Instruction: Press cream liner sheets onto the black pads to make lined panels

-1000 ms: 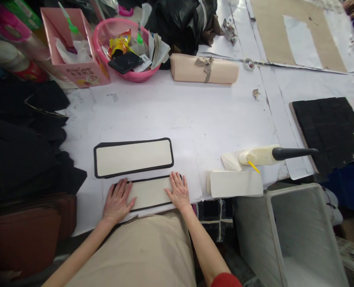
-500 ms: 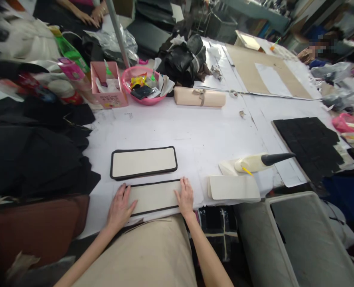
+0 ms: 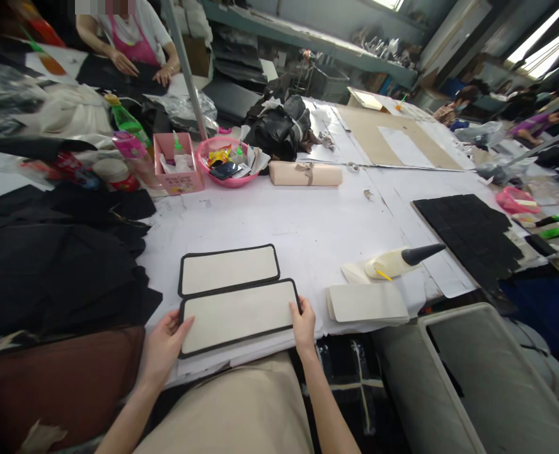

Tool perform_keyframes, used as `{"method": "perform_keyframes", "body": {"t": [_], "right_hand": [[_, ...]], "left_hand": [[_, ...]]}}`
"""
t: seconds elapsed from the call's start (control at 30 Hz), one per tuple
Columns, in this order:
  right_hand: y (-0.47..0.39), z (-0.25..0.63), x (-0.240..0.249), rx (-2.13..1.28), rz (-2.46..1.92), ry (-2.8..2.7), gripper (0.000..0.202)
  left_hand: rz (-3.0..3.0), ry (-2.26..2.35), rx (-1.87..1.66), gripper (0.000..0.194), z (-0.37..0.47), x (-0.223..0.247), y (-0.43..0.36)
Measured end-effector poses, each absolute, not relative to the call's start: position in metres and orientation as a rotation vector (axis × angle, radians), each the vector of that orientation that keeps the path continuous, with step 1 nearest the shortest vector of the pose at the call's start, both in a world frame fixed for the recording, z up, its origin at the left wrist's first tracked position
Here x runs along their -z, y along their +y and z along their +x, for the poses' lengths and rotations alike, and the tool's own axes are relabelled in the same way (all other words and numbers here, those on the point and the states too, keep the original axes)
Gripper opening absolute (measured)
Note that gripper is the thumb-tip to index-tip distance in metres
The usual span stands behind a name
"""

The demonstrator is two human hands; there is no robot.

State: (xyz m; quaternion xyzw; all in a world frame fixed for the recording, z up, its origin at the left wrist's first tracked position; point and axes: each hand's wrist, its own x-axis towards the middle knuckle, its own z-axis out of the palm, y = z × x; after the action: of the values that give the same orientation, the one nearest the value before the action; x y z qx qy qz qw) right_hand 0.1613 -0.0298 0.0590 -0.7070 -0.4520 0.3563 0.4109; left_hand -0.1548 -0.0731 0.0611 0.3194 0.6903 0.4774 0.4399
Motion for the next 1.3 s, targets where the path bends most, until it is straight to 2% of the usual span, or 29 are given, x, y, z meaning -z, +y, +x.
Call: {"method": "perform_keyframes", "body": {"t": [0.13,0.3,0.37,0.5,0.63,0.77,0.9,1.07,1.3], "right_hand": [[0.033,0.137,-0.074,-0.913,-1.652,-1.170,0.037],[0.089,0.115,-0.067,-0.788,-1.763,-1.267,0.031],[0.097,0.112,-0.061,-0.749,-1.846,-1.349,0.028],[0.099,0.110,-0.056,-0.505,-1.933,-1.576,0.027],[0.095,0.109,-0.062,-0.219,-1.922,-1.735,0.032],[0.090,0.088,-0.065,-0.159,-1.651,-2.013,0.040],[0.100,0.043,-0.065,-0.259,-1.345,-2.378,0.046],[0.141,0.002,-0.063,-0.299,-1.435,-2.358,0.048],[0.157,0.001,-0.035,-0.323,-1.462,-2.415,0.051]], "left_hand": [[0.836,1.824,-1.316,0.045,-0.171,-0.085,-0.020],[0.856,2.016,-1.307,0.045,-0.188,-0.071,0.034],[0.934,2.137,-1.214,0.042,-0.191,-0.065,0.044],[1.133,2.472,-0.807,0.038,-0.192,-0.062,0.048],[1.394,2.612,-0.798,0.048,-0.182,-0.063,0.043],[1.851,2.432,-0.839,0.048,-0.159,-0.064,0.049],[2.184,2.133,-0.687,0.045,-0.137,-0.061,0.069],[2.239,2.167,-0.517,0.050,-0.136,-0.047,0.084],[2.154,2.157,-0.415,0.063,-0.135,-0.032,0.081]]}}
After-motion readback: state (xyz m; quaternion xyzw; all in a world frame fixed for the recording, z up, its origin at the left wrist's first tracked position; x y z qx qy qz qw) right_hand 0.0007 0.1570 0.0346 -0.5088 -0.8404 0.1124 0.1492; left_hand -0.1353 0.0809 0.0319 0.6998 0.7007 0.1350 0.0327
